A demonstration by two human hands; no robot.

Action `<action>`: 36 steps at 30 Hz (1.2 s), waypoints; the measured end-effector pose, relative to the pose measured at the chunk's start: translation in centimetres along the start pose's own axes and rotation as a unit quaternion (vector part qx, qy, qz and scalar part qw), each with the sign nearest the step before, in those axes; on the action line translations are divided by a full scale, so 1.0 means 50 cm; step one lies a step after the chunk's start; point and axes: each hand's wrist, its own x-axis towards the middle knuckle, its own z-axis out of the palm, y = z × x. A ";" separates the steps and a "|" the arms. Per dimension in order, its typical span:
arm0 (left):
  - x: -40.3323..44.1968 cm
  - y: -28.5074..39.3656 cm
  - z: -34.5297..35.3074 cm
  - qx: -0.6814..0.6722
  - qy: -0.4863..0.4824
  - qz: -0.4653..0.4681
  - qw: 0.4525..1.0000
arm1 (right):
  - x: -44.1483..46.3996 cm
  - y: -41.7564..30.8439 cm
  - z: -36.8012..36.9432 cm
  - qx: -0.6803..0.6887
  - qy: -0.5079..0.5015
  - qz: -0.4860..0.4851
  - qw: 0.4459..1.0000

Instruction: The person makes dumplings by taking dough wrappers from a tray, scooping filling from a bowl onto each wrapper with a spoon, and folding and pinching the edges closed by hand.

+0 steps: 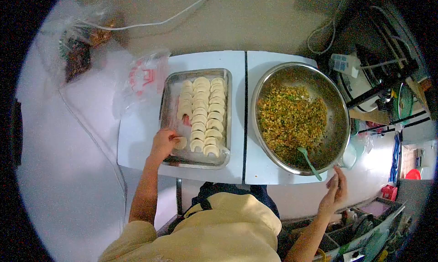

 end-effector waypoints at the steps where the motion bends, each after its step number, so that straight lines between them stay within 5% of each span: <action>1: -0.007 0.009 -0.026 -0.074 0.011 0.022 0.997 | 0.009 0.013 -0.006 -0.010 0.016 -0.021 1.000; 4: -0.009 0.011 -0.060 -0.237 -0.031 0.017 0.971 | 0.035 0.010 -0.022 -0.084 0.002 0.004 0.996; 7: -0.015 0.039 -0.061 -0.616 0.013 -0.055 0.786 | 0.040 -0.017 -0.005 -0.231 -0.168 -0.105 0.953; 16: -0.044 0.248 -0.012 -0.766 -0.079 -0.198 0.607 | 0.038 -0.009 0.047 -0.216 -0.160 -0.134 0.954; 17: -0.044 0.253 0.004 -0.781 -0.104 -0.201 0.582 | 0.036 0.000 0.045 -0.125 -0.097 -0.050 0.986; 18: -0.048 0.270 0.010 -0.781 -0.112 -0.200 0.581 | 0.037 0.013 0.040 -0.029 -0.032 0.033 0.999; 24: -0.055 0.384 0.040 -0.717 -0.184 -0.183 0.647 | 0.051 0.026 0.045 0.101 -0.025 0.117 0.988; 27: -0.058 0.433 0.056 -0.704 -0.229 -0.152 0.654 | 0.053 0.036 0.061 -0.082 -0.043 0.006 0.996; 36: -0.062 0.504 0.071 -0.732 -0.229 -0.136 0.627 | 0.047 0.017 0.065 -0.087 -0.104 -0.057 0.989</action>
